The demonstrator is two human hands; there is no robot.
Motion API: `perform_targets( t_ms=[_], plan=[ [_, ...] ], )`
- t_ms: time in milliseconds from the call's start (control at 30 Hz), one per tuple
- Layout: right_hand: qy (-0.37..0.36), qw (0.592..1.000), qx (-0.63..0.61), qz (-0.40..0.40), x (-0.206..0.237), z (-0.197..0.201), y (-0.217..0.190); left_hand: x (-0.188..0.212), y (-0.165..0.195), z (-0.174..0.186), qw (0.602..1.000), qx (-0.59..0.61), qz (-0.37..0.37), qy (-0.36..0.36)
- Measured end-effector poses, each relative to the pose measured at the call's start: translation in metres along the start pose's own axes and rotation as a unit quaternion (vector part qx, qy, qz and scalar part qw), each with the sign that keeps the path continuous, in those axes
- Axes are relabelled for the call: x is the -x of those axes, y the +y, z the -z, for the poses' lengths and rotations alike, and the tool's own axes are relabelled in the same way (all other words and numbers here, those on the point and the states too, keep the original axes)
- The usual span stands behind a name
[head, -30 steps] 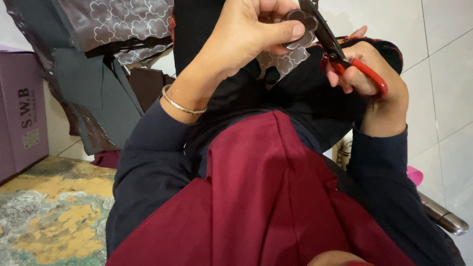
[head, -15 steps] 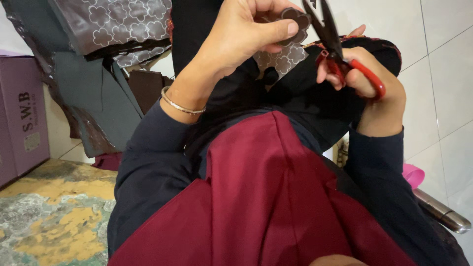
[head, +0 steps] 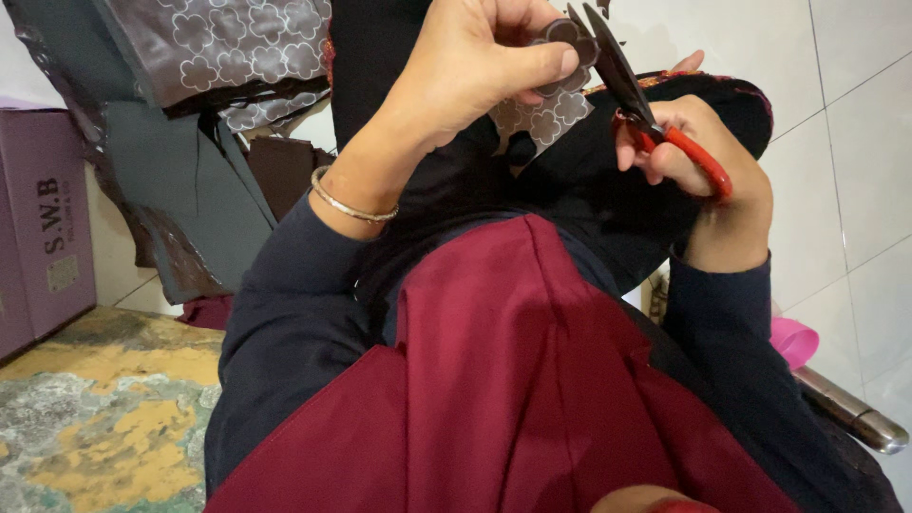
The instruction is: The person uses red-handled scissors to cut a brown patterned fabric into small shapes. They hold the fabric with the left hand and cut with the right, repeatedly trimming the edges to refine the shape.
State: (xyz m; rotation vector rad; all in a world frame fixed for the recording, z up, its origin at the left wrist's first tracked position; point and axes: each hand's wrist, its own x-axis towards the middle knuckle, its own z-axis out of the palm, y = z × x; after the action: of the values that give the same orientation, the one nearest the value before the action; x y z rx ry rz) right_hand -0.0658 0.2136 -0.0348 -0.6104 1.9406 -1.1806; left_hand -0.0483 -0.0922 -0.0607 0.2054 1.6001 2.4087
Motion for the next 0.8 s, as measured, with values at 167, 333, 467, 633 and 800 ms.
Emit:
perform_targets(
  t_ms=[167, 333, 467, 633, 800],
  plan=[
    [0.006, 1.000, -0.011, -0.004, 0.001, -0.005, 0.000, -0.001, -0.001, -0.001, 1.000, 0.006, -0.024, -0.010],
    [0.019, 1.000, -0.013, -0.011, 0.001, -0.010, -0.006, -0.002, 0.001, 0.001, 1.000, 0.002, -0.014, -0.023],
    [0.033, 0.999, -0.023, -0.007, -0.001, -0.015, -0.009, -0.005, 0.003, 0.000, 1.000, 0.007, -0.009, -0.020],
    [0.089, 0.989, -0.117, 0.022, 0.001, -0.015, 0.004, -0.009, -0.002, 0.003, 0.997, 0.068, 0.028, 0.015],
    [0.154, 0.933, -0.318, 0.063, -0.011, 0.004, 0.024, -0.021, -0.007, 0.026, 0.976, 0.183, 0.060, 0.104]
  ],
)
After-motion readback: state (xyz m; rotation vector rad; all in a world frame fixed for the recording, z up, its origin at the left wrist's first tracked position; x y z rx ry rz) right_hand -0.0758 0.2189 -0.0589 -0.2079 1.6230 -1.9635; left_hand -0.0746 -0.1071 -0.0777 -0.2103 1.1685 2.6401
